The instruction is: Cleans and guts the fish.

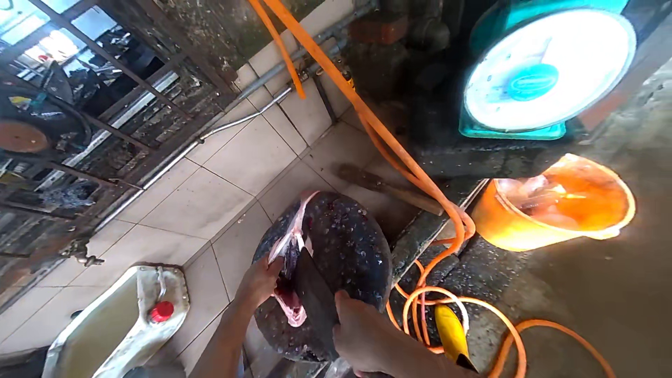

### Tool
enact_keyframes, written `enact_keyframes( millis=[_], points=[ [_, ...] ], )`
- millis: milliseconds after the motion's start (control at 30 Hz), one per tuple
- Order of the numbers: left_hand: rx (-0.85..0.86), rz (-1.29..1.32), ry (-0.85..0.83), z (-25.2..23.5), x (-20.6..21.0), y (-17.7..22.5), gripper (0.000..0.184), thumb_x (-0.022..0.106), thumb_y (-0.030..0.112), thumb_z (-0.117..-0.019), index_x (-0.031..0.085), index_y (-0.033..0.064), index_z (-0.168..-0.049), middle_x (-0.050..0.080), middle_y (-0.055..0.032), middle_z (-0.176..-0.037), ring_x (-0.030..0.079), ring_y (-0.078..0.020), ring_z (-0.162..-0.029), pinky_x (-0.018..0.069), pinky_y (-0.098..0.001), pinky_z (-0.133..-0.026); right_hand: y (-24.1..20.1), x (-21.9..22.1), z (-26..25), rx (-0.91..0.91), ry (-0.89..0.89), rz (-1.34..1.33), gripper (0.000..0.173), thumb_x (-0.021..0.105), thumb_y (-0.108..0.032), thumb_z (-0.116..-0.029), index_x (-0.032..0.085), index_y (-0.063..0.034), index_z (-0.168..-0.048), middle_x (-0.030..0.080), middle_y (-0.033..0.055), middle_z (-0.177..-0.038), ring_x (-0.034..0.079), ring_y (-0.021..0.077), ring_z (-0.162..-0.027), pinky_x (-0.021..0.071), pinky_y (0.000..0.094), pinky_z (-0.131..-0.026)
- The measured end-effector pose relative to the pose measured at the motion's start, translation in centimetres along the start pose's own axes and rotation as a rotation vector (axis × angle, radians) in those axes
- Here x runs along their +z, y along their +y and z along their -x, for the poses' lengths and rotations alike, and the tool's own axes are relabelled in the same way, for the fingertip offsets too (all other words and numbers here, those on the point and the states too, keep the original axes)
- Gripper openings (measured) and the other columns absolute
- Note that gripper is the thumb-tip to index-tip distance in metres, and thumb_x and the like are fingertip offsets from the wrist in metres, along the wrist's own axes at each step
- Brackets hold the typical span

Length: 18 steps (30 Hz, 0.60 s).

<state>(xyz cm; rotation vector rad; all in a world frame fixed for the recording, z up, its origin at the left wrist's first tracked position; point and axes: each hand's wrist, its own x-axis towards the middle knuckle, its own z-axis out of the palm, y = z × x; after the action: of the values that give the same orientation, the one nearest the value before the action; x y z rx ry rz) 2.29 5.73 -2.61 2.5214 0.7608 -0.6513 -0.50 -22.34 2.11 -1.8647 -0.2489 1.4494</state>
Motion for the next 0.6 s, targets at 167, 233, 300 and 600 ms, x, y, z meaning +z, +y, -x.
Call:
enact_keyframes(
  millis=[167,233,300,600],
  points=[
    [-0.049,0.029,0.031,-0.2,0.1,0.3,0.048,0.045,0.045,-0.1082,0.061,0.0063,-0.131,0.069,-0.0181,-0.105,0.069,-0.0299,-0.091,0.0556,-0.0536,-0.085,-1.2,2.4,-1.4,0.009,0.032,0.078,0.056,0.061,-0.021,-0.0960,0.034,-0.0080,-0.144,0.066,0.0215,-0.116,0.070,0.0379,-0.103,0.0572,0.0568,-0.083],
    [-0.080,0.099,0.057,-0.3,0.4,-0.5,0.046,0.046,0.043,-0.1079,0.062,0.0053,-0.129,0.068,-0.0174,-0.101,0.068,-0.0284,-0.086,0.0560,-0.0519,-0.081,-0.2,2.3,-0.8,0.014,-0.017,0.149,0.057,0.064,-0.023,-0.0939,0.037,-0.0067,-0.142,0.066,0.0220,-0.113,0.071,0.0378,-0.097,0.0576,0.0569,-0.079],
    [-0.097,0.188,0.083,0.1,0.7,-1.1,0.045,0.047,0.041,-0.1083,0.062,0.0030,-0.127,0.067,-0.0173,-0.098,0.067,-0.0276,-0.084,0.0562,-0.0507,-0.079,1.2,0.5,0.4,-0.020,-0.067,0.166,0.048,0.063,-0.023,-0.0950,0.044,-0.0052,-0.136,0.065,0.0215,-0.108,0.070,0.0356,-0.086,0.0573,0.0556,-0.072],
    [-0.141,0.552,0.359,6.2,5.2,-2.9,0.048,0.051,0.030,-0.1086,0.044,0.0018,-0.147,0.068,-0.0255,-0.115,0.071,-0.0356,-0.100,0.0590,-0.0560,-0.086,6.6,-5.6,-0.1,-0.089,0.240,-0.087,0.044,0.055,-0.030,-0.1016,0.044,-0.0102,-0.139,0.068,0.0147,-0.096,0.071,0.0271,-0.072,0.0608,0.0469,-0.069]
  ],
)
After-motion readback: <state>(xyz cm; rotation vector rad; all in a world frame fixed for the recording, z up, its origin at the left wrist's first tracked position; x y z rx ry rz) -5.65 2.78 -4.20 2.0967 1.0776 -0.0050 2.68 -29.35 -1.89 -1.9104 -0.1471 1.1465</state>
